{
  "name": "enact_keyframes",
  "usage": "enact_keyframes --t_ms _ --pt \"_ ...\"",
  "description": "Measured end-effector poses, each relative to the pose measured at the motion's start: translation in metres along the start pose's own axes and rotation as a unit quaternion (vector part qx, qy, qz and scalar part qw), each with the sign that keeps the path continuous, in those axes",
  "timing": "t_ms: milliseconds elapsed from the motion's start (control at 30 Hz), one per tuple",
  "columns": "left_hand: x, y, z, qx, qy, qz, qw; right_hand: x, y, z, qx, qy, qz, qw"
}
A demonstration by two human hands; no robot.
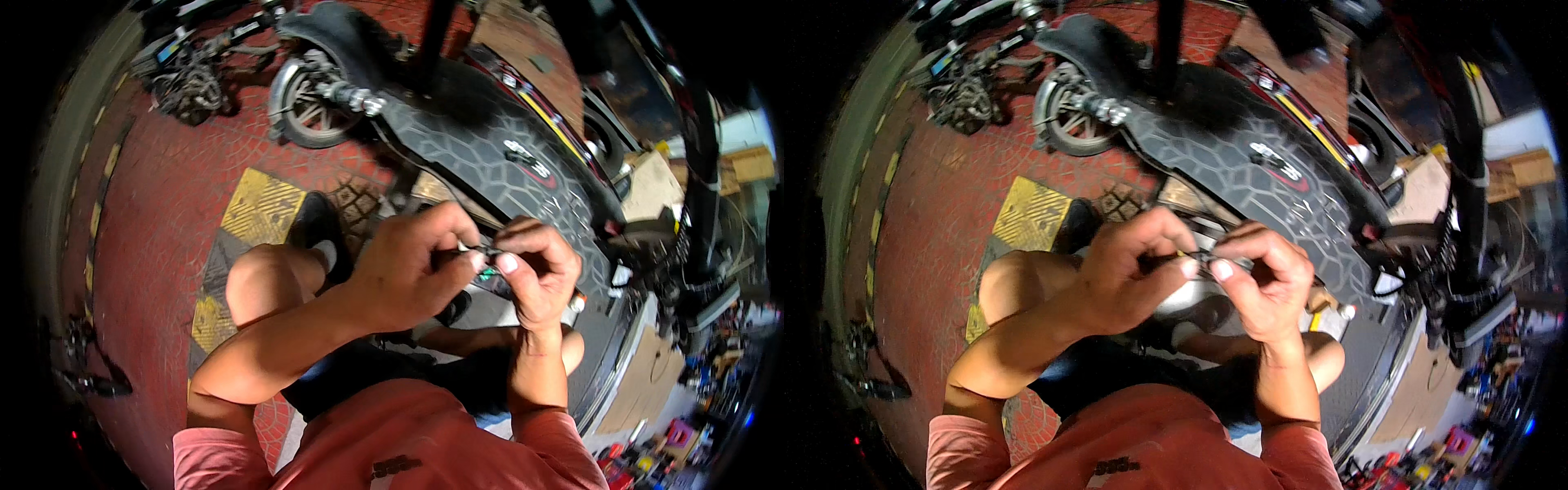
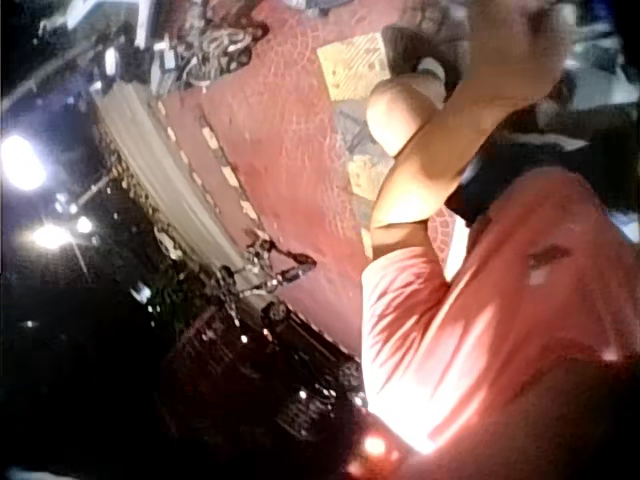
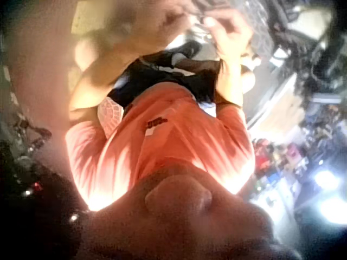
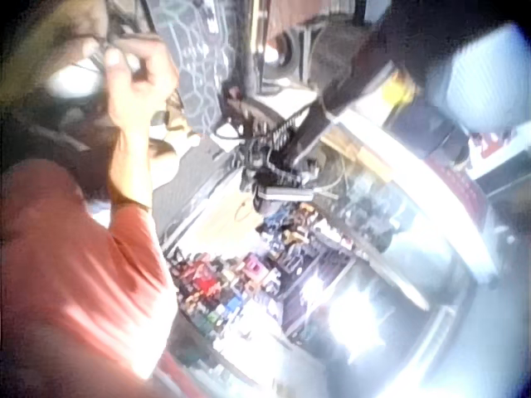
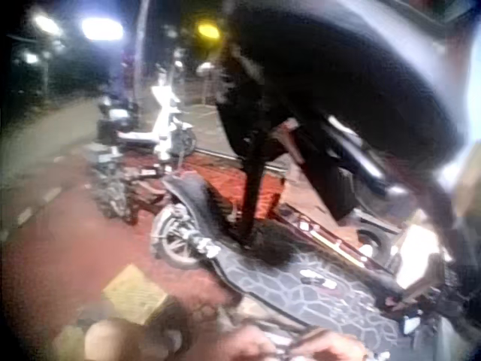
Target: The person is repairing an electric scooter by hand, focusing on the rear wheel area. They manipulate small components, likely electrical connectors or fasteners, near the wheel hub and brake assembly. The task involves precise hand movements to connect or adjust parts within the scooter's frame.
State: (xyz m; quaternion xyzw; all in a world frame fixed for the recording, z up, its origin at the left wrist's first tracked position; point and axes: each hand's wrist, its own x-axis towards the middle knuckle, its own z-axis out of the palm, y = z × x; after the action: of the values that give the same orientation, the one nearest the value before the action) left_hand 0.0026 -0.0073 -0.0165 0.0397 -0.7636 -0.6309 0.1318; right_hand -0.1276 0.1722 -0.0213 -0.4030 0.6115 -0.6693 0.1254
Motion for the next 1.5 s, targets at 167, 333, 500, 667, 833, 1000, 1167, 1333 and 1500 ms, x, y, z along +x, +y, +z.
enact_keyframes --t_ms 167,333,500,667,833,1000,1167,1333,1500 --pt "0.002 -0.008 -0.015 0.038 0.016 0.065 0.997 0.013 0.01 0.002 0.03 -0.047 0.046 0.997" --pt "0.006 -0.014 -0.024 -0.027 -0.031 0.081 0.996 0.018 0.013 0.005 0.206 -0.082 0.132 0.966" --pt "0.021 -0.008 -0.037 -0.024 -0.131 0.065 0.989 0.009 0.015 0.01 0.319 -0.04 0.167 0.932" --pt "0.031 -0.021 -0.048 -0.092 -0.176 0.016 0.98 0.019 0.014 0.018 0.302 -0.016 0.188 0.934" --pt "0.04 -0.02 -0.066 -0.249 -0.166 -0.016 0.954 0.054 0.0 0.036 0.305 -0.035 0.187 0.933" --pt "0.05 -0.009 -0.094 -0.259 -0.086 -0.043 0.961 0.079 -0.017 0.061 0.248 0.0 0.197 0.949" --pt "0.055 0.0 -0.119 -0.368 -0.105 -0.058 0.922 0.09 -0.035 0.087 0.111 0.03 0.116 0.987" --pt "0.046 0.004 -0.136 -0.372 -0.116 -0.035 0.92 0.096 -0.046 0.102 0.013 0.025 0.063 0.998" --pt "0.027 0.008 -0.16 -0.42 -0.114 -0.042 0.899 0.107 -0.056 0.127 0.005 -0.016 0.019 1.0"
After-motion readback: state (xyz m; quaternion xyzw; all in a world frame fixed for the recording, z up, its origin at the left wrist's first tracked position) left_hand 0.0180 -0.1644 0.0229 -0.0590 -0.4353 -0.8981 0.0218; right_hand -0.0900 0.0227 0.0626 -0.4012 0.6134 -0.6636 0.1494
